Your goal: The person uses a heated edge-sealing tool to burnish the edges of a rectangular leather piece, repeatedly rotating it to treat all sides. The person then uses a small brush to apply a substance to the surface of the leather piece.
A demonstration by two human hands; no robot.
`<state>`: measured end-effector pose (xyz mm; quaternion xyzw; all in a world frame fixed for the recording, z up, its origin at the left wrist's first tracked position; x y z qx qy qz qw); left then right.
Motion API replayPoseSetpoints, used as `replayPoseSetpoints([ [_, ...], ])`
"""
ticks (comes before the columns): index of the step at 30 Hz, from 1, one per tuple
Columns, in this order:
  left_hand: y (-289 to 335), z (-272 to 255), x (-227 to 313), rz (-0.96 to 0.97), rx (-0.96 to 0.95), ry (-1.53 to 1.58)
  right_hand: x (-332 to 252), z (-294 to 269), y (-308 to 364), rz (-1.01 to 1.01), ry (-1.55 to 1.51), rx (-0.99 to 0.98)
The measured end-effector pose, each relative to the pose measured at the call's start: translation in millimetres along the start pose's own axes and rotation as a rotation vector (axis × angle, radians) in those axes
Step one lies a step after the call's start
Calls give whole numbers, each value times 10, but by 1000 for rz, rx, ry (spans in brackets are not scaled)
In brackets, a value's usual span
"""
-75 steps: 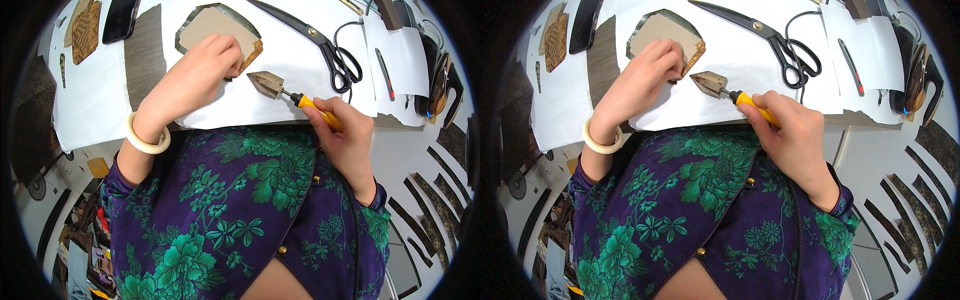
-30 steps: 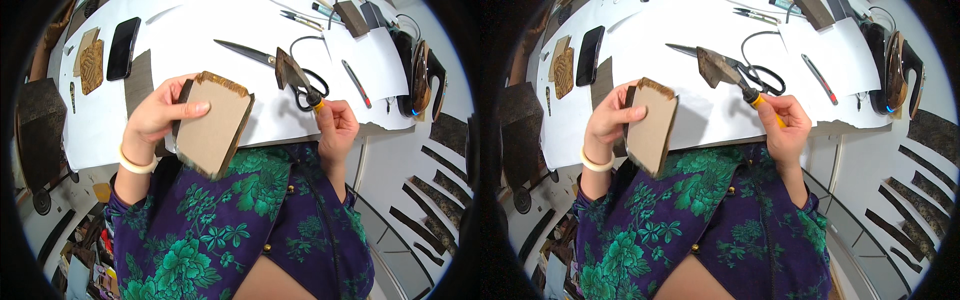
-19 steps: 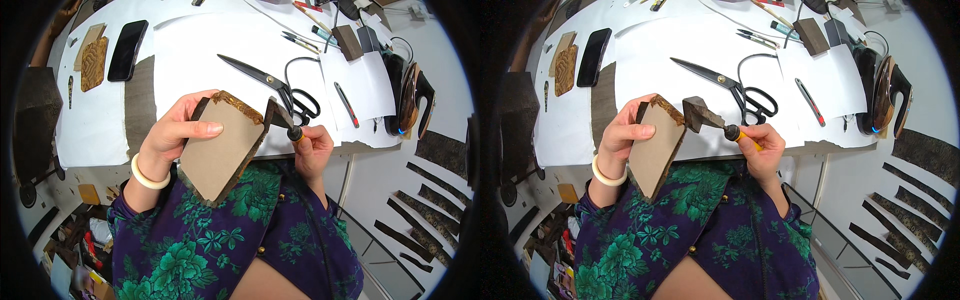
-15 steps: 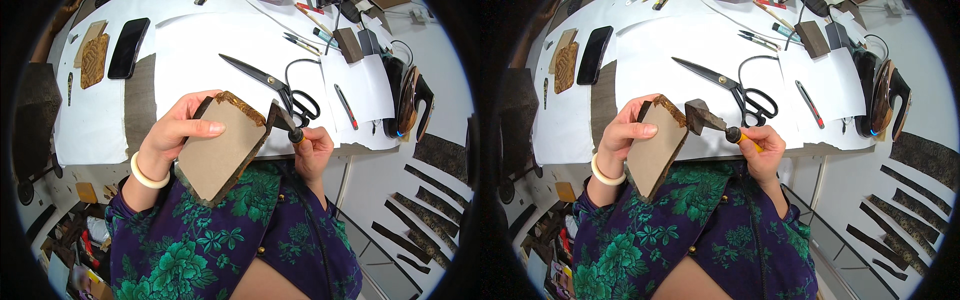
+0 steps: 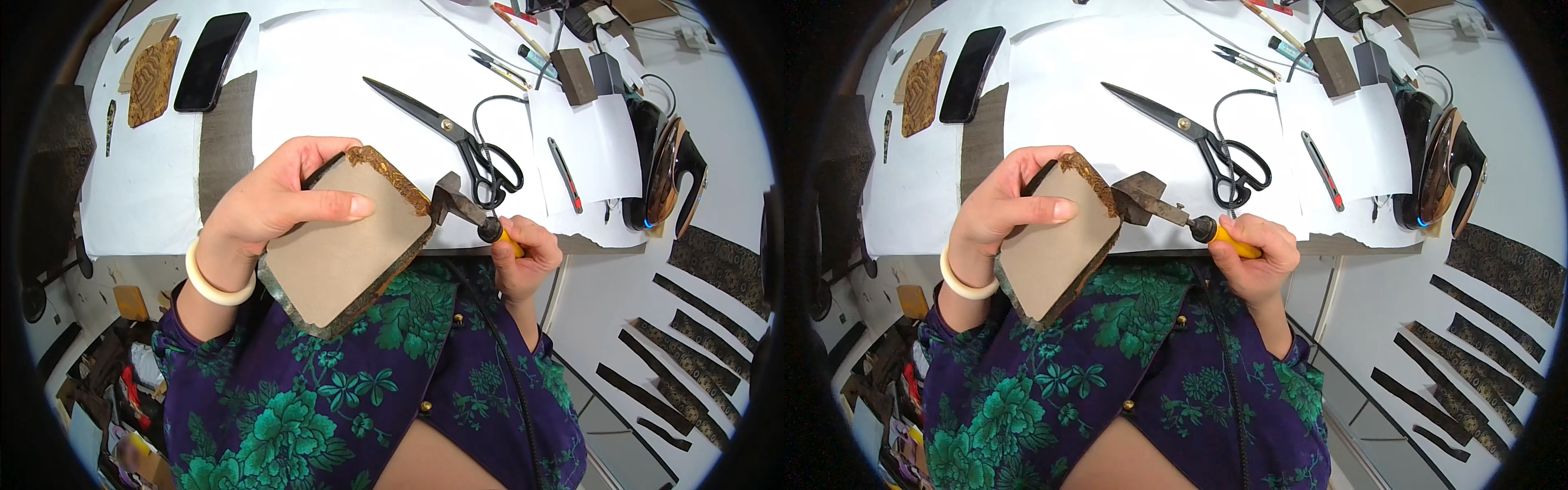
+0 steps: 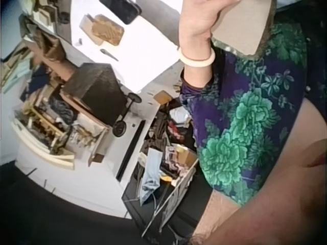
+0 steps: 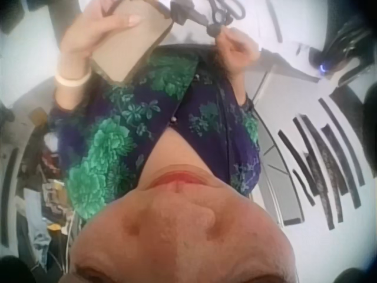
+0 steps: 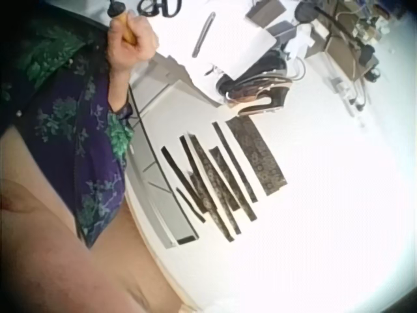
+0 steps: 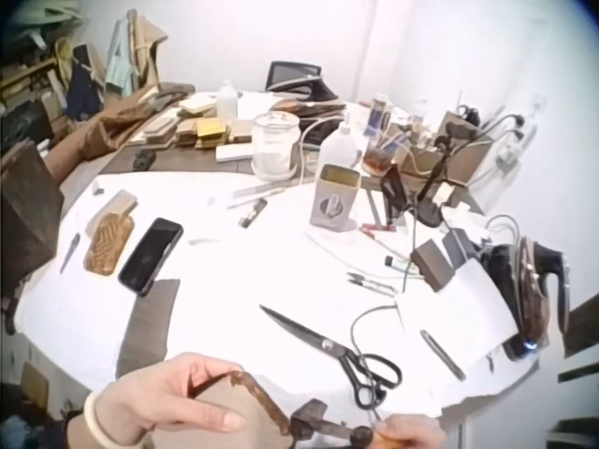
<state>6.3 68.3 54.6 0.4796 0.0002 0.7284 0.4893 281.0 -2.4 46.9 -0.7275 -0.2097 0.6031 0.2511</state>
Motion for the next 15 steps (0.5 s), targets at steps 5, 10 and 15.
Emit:
replayPoseSetpoints([
  [5, 84, -41, 117, 7, 47, -148, -81, -55, -170, -48, 81, -154],
  [10, 151, -60, 221, 58, 52, -253, -201, -16, -380, -137, 150, -293],
  [15, 234, -72, 285, 84, 91, -295, -343, 39, -561, -226, 229, -401],
])
Point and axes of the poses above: each hand's wrist, its own y-axis away from the middle knuckle, its own z-axis out of the palm, x = y × z, the point moved 7 cm from there along -y, towards the middle knuckle, and after that the axes turned 12 degrees about -z, right-handed, at the moved point
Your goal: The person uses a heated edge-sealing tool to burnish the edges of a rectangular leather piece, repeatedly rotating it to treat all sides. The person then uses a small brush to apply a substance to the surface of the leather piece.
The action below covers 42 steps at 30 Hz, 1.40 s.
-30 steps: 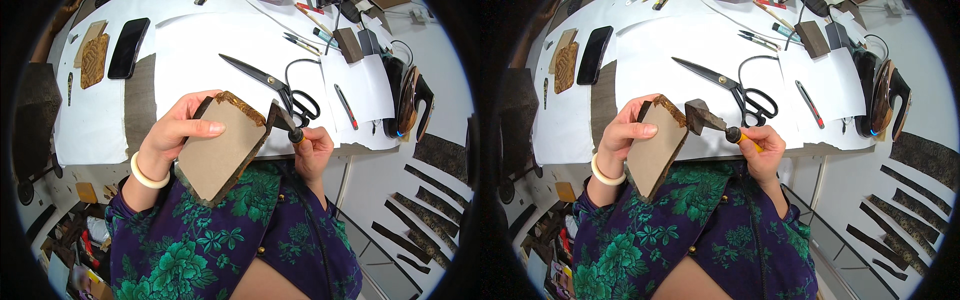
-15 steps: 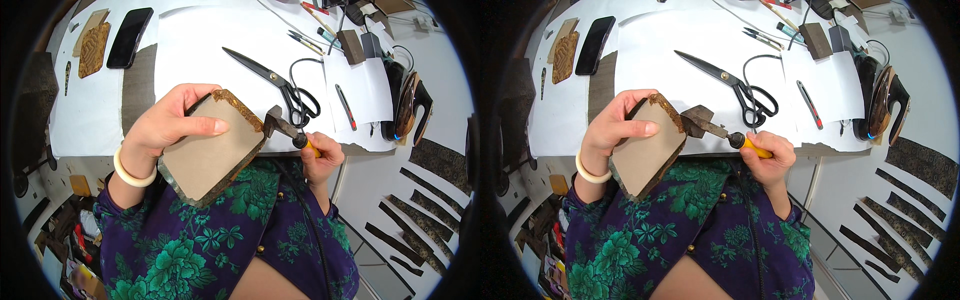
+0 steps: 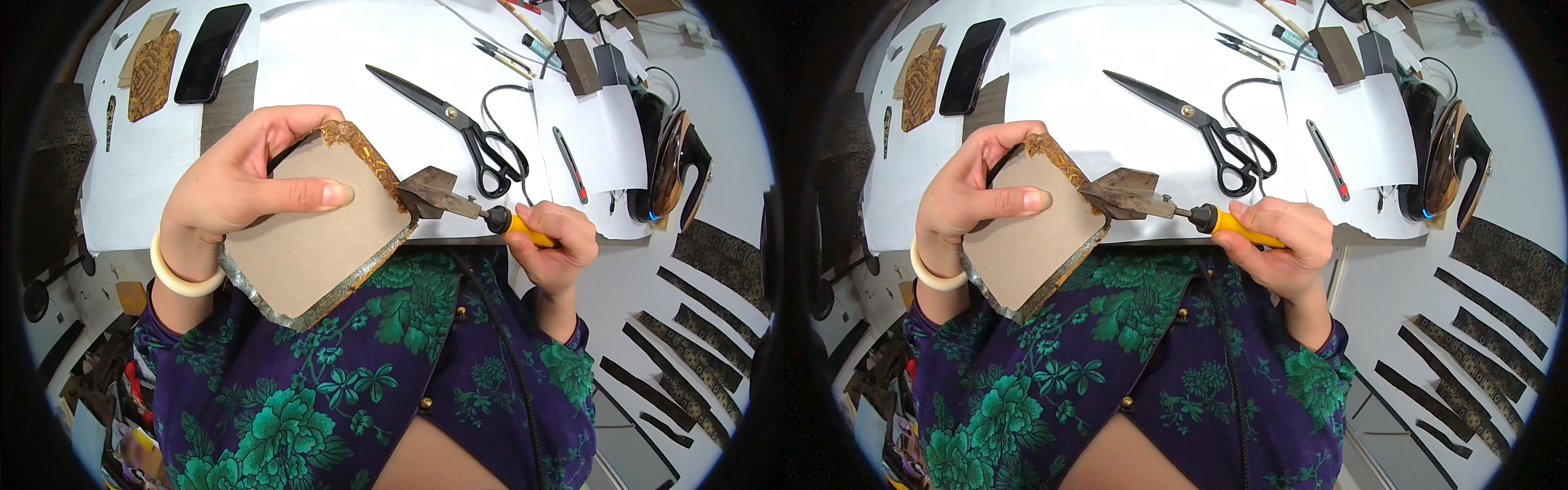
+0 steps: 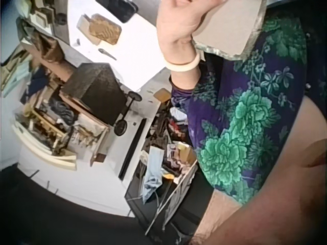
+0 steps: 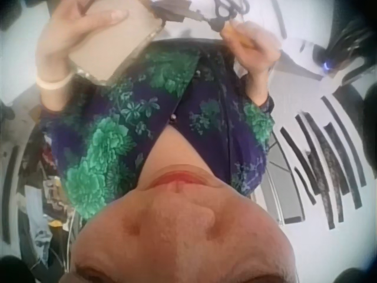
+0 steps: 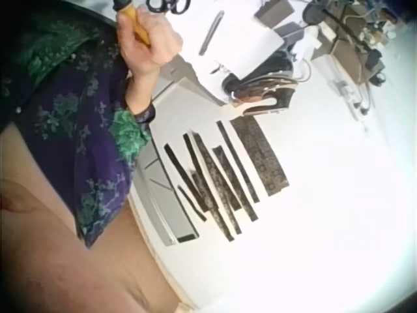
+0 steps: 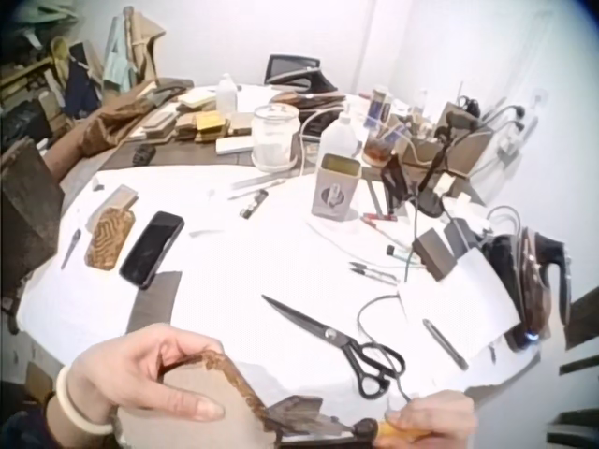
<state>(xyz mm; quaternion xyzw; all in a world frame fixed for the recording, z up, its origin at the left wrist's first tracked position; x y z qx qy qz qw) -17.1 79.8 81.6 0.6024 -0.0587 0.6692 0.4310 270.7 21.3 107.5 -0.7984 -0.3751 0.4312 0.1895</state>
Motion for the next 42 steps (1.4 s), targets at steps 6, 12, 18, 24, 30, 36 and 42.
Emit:
replayPoseSetpoints([
  [6, 36, -13, 39, 34, -12, -100, -70, -26, -179, -60, 42, -104],
  [12, 30, -26, 36, 43, 6, -153, -13, -41, -286, 59, 33, -118],
  [18, -13, -72, -24, 77, 61, 19, 444, 104, 179, 503, -726, 291],
  [24, -91, 30, -127, 167, 52, 221, 567, 626, 608, 684, -1295, 277],
  [30, -202, 94, -126, 161, -5, 252, 537, 659, 582, 650, -1357, 235],
  [36, -201, 92, -91, 163, -27, 203, 583, 577, 566, 668, -1314, 207],
  [42, -210, 77, -119, 184, -56, 189, 587, 580, 534, 663, -1317, 202],
])
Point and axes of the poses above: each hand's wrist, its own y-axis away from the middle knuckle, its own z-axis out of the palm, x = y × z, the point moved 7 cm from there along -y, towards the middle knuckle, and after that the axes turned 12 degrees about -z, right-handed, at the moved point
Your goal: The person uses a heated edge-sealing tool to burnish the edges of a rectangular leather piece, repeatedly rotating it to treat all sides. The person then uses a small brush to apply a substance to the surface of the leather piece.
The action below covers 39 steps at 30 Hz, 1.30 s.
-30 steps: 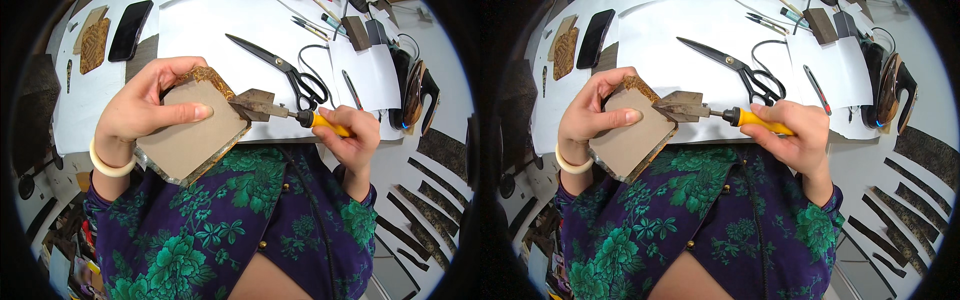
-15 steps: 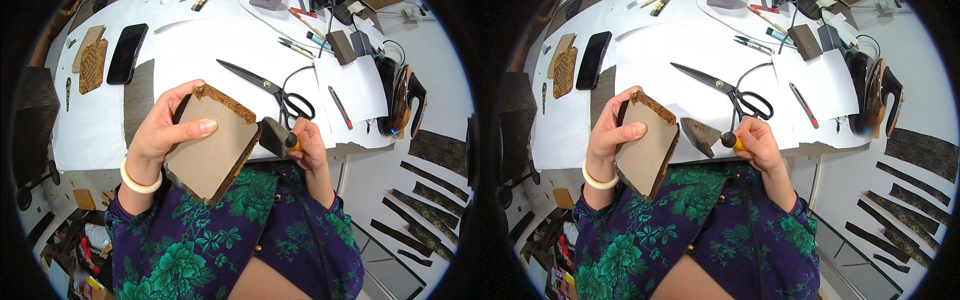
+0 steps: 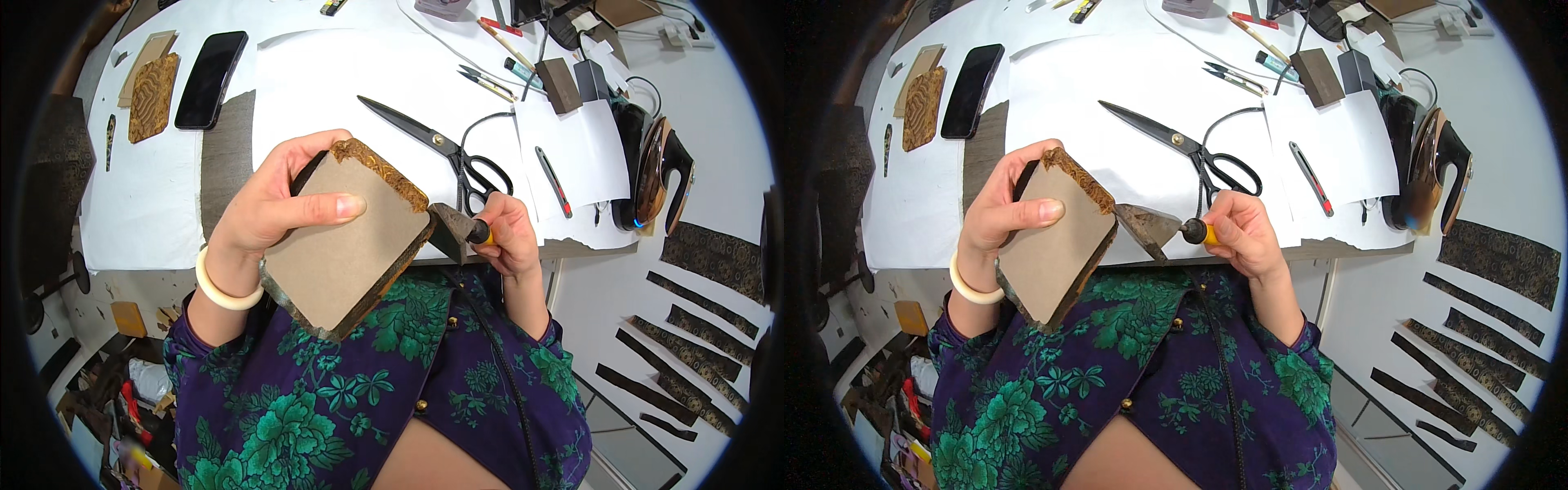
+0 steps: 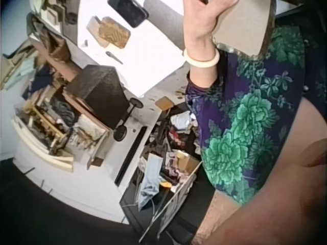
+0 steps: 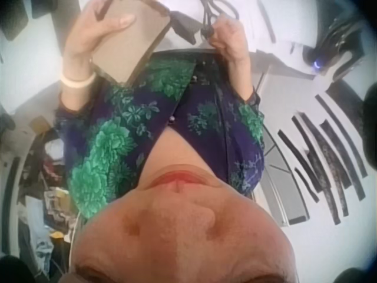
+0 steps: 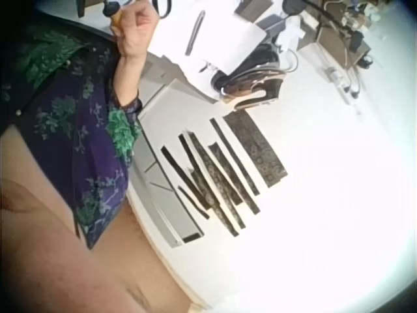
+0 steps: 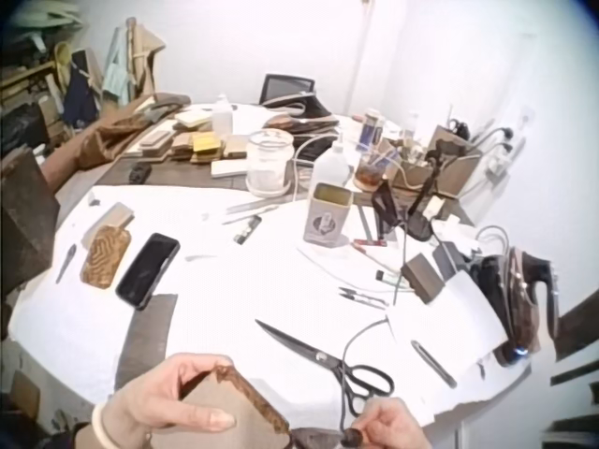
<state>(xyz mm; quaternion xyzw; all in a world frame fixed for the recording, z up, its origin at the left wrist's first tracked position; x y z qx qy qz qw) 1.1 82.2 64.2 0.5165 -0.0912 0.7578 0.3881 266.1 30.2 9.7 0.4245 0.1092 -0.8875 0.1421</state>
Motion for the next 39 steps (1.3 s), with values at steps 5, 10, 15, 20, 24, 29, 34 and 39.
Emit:
replayPoseSetpoints([
  [5, 33, -7, 39, -69, 37, -34, -90, -29, 1, 7, 108, 10],
  [10, 107, -45, 95, -120, 35, -51, -352, 20, -53, -27, 366, -12],
  [15, 149, -118, 128, -114, 88, -62, -682, 269, -153, -85, 715, -14],
  [20, 87, -276, -7, -161, 184, -168, -840, 494, -336, -114, 1148, -136],
  [24, 7, -606, -187, -143, 242, -528, -757, 321, -341, -86, 882, -17],
  [29, -23, -507, 8, 178, 575, -1513, -592, 288, -269, -65, 1084, 74],
  [34, 93, -261, -354, -35, 645, -1124, -470, 328, -225, -73, 1386, 45],
  [39, 119, -113, -607, 32, 737, -974, -336, 387, -239, -120, 1421, -39],
])
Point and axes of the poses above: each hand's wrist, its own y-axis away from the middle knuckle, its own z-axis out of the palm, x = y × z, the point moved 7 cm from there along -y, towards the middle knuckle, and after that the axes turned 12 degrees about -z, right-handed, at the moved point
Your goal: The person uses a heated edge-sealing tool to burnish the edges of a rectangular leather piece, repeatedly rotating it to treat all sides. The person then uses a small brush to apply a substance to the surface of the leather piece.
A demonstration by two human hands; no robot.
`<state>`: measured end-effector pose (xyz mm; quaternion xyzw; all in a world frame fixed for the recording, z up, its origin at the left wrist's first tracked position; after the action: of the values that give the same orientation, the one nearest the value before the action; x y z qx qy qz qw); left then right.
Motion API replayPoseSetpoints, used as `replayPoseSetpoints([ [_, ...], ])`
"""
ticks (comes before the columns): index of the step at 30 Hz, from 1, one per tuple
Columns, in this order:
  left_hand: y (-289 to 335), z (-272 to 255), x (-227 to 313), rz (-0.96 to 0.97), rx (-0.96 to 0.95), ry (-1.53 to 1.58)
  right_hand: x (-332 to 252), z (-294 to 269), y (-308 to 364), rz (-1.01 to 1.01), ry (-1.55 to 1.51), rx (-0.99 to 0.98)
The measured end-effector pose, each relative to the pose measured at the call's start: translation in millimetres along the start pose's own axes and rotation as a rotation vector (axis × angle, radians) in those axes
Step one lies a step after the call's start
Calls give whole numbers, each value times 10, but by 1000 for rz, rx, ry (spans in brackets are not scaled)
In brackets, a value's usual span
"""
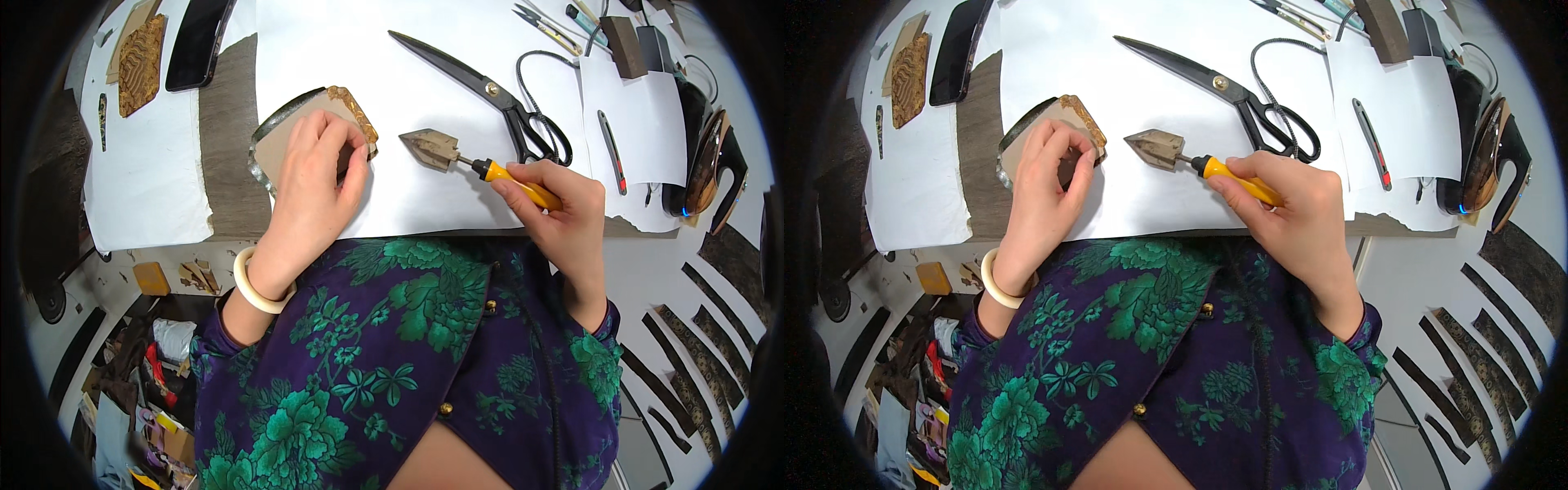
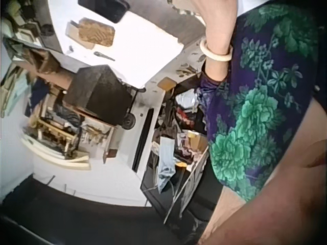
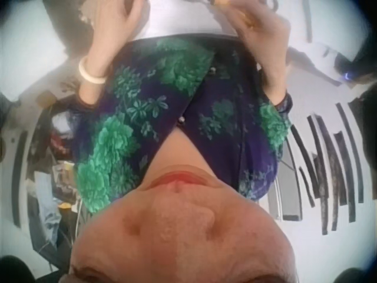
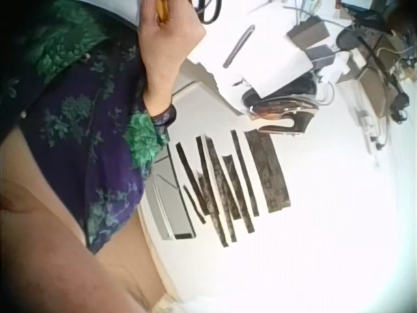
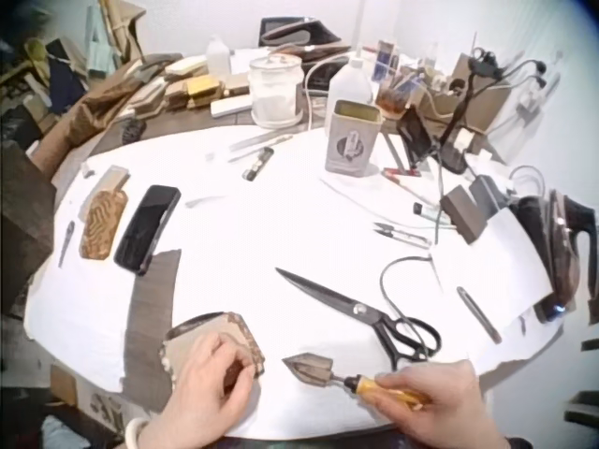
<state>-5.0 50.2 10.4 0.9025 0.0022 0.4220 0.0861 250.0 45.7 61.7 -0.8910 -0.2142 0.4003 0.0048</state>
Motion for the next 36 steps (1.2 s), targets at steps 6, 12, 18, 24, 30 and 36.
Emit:
replayPoseSetpoints([
  [6, -39, -9, -73, -12, -18, 11, -75, 130, -164, -174, 39, -78],
  [12, -66, -23, -90, -56, -47, 47, -26, 167, -234, -206, -5, -120],
  [18, -58, -24, -100, -61, -52, 76, -106, 171, -280, -237, 22, -140],
  [24, -61, -31, -98, -88, -78, 112, -167, 203, -326, -217, 135, -228],
  [30, -78, -39, -97, -44, -55, 101, -48, 141, -398, -196, 15, -204],
  [36, -66, -31, -98, -81, -67, 136, 11, 81, -362, -251, 44, -161],
])
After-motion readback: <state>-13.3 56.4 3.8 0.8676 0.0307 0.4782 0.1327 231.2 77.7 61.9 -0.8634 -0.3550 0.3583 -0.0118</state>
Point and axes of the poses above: each hand's wrist, its own y-axis away from the middle knuckle, its own z-axis out of the palm, x = y × z, the point moved 7 cm from there along -y, towards the middle knuckle, and after that the axes turned 12 degrees about -z, right-handed, at the moved point
